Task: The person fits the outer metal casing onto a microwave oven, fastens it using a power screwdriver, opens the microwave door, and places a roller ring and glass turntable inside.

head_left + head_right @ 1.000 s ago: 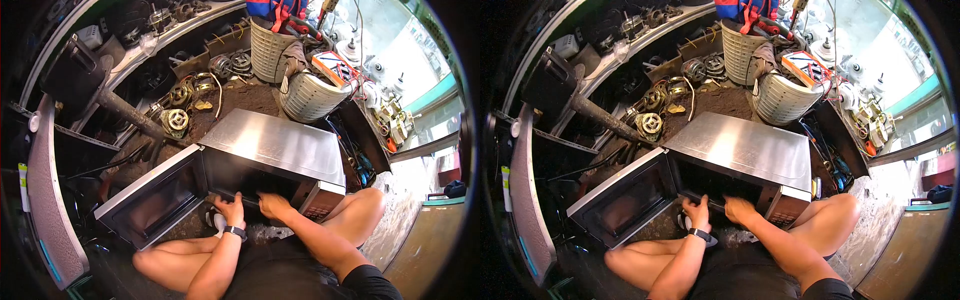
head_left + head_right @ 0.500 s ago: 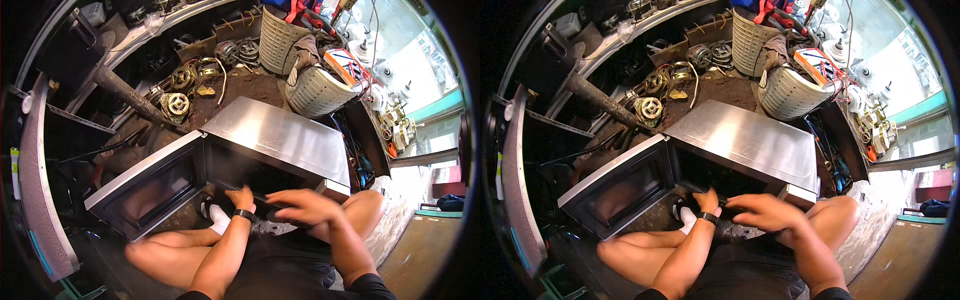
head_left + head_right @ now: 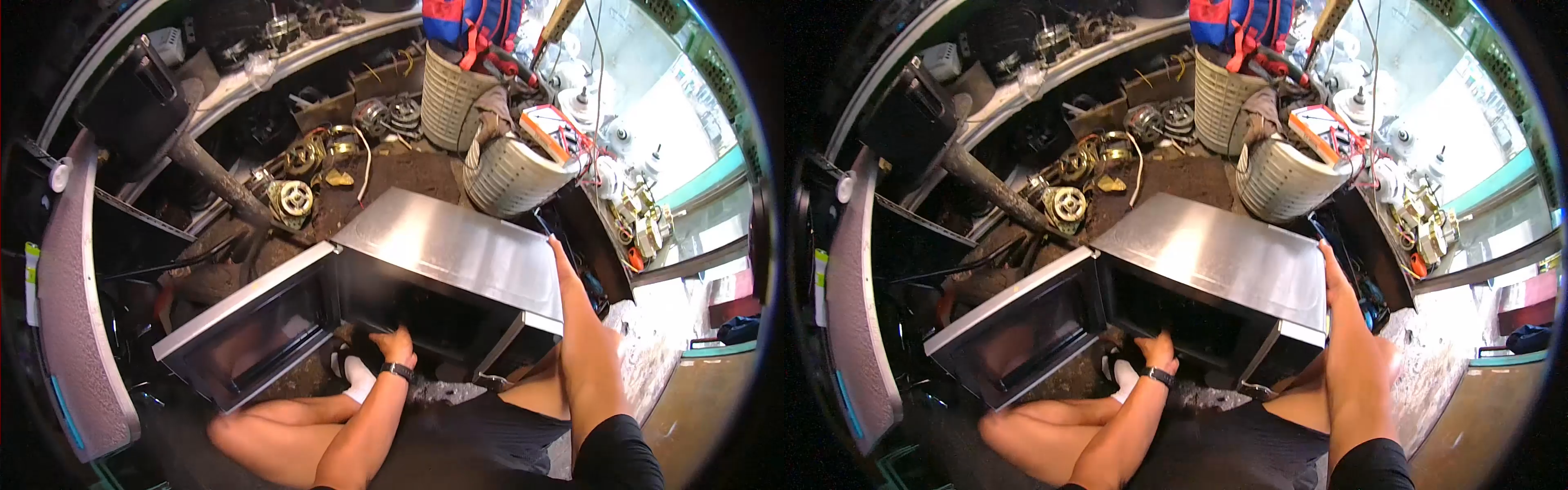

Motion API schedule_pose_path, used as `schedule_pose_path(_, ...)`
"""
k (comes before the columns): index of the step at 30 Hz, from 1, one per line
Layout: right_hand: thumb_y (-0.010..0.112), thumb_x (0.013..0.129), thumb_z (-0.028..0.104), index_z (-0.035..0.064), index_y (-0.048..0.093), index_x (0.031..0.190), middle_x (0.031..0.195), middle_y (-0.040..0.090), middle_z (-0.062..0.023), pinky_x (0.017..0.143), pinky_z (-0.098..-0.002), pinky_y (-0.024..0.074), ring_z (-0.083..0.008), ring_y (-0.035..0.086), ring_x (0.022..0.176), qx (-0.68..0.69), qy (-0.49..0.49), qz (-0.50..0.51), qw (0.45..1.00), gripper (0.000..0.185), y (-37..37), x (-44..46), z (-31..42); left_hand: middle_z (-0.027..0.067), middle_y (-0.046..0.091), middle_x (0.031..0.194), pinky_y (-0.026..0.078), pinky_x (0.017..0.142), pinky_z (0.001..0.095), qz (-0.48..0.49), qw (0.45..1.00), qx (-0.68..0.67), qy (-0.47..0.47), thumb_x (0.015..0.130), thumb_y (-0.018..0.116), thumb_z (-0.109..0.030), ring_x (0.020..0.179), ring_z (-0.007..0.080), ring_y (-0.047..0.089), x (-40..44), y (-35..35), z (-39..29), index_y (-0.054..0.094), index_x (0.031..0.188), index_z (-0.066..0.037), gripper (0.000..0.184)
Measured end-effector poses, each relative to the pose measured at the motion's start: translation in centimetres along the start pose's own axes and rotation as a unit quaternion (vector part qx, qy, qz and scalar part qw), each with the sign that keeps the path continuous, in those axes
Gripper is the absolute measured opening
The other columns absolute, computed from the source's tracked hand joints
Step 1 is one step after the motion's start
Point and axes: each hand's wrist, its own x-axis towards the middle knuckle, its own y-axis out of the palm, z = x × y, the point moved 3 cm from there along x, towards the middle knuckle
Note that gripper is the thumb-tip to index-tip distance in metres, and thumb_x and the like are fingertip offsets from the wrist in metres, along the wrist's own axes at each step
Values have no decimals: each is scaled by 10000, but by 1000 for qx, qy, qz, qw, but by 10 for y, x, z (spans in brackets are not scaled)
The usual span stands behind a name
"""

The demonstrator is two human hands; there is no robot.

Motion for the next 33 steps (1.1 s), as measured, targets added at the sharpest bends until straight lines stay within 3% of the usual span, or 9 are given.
schedule_pose_path(8,549,883,549,66,702,1163,1014,748,-124,835,-417,572,-271,715,870,-45,-41,-2,998,579,-4,15,0,192,520,1328,411,1081,388,40,998,-43,10,831,746,8,1228,286,527,6,-6,4,352,1296,11,610)
schedule_pose_path(9,542,882,533,61,700,1162,1012,748,-123,831,-414,573,-270,714,863,-21,-43,10,999,571,7,6,-2,164,524,1344,396,1107,380,43,996,-73,3,818,634,107,1249,287,517,4,-3,-9,366,1343,4,599)
schedule_pose_path(14,513,901,474,61,700,1062,964,745,-113,811,-392,587,-247,719,826,18,-53,-12,998,481,27,4,-8,139,525,1419,483,1071,456,145,984,-87,52,870,498,82,1252,301,553,72,-2,1,373,1483,-95,651)
schedule_pose_path(15,512,906,470,60,700,1027,941,742,-108,788,-376,587,-248,715,799,7,-71,-10,997,467,22,15,-8,189,503,1417,374,1134,377,136,985,-103,25,766,477,164,1305,292,487,80,4,-4,351,1430,57,684)
schedule_pose_path(22,613,885,421,25,672,1061,956,727,-137,785,-383,575,-249,697,792,14,-19,-29,999,437,24,32,4,172,521,1344,427,1060,364,126,991,-52,11,821,643,47,1211,266,537,97,15,0,328,1430,11,686)
schedule_pose_path(24,699,848,381,-44,639,1145,1108,698,-201,831,-374,564,-277,695,934,-245,-123,-193,942,521,37,22,21,114,569,1328,506,982,367,146,988,-37,31,875,715,-25,1171,233,573,112,10,25,397,1449,-51,657)
schedule_pose_path(25,747,840,414,-71,545,1327,1340,580,-267,946,-413,525,-326,615,1165,-280,-120,-205,930,716,41,22,24,114,569,1328,506,982,367,149,988,-33,28,875,715,-25,1171,233,573,112,9,31,397,1449,-51,657)
schedule_pose_path(29,755,854,497,24,328,1550,1560,336,-315,1106,-527,392,-399,398,1410,-344,-130,-244,898,944,54,18,27,68,576,1325,523,943,359,154,983,-91,-32,931,715,-152,1140,217,585,109,21,43,461,1441,-70,576)
schedule_pose_path(33,745,891,439,31,442,1493,1439,523,-277,1087,-458,420,-362,532,1302,-364,-162,-243,884,788,63,11,32,37,615,1282,548,897,364,183,956,-211,-90,955,725,-289,1083,218,624,108,26,34,534,1406,-85,531)
